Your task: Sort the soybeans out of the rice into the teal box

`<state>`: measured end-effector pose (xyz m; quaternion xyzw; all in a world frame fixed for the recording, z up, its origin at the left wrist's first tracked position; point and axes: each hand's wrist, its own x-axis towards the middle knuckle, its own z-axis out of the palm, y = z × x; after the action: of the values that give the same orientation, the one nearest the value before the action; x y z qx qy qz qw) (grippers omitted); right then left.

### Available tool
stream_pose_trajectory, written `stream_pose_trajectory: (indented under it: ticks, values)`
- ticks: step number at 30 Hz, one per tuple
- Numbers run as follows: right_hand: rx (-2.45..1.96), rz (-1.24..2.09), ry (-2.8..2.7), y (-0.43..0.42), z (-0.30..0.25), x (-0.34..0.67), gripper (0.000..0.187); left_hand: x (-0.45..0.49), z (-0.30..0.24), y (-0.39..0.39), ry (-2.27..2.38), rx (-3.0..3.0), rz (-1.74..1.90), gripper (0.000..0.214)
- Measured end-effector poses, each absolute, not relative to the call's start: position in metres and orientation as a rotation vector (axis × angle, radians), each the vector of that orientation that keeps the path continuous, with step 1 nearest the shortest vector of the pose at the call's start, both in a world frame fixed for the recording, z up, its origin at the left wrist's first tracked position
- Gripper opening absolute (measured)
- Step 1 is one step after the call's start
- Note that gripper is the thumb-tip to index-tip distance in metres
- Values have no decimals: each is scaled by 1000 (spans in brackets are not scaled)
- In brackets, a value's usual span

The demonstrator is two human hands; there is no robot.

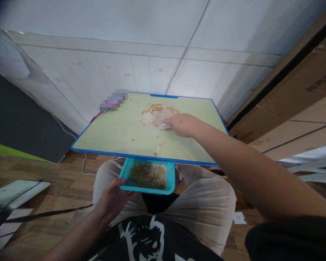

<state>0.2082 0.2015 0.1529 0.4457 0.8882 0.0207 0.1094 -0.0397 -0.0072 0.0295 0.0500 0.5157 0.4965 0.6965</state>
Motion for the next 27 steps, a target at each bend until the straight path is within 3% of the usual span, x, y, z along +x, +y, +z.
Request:
stream_pose_trajectory:
  ticks: [14, 27]
  values:
    - [1316, 12, 2754, 199, 170, 200, 42, -38, 34, -6, 1187, 137, 1096, 46]
    - [815, -127, 3116, 199, 177, 68, 48, -37, 29, -8, 1156, 126, 1127, 56]
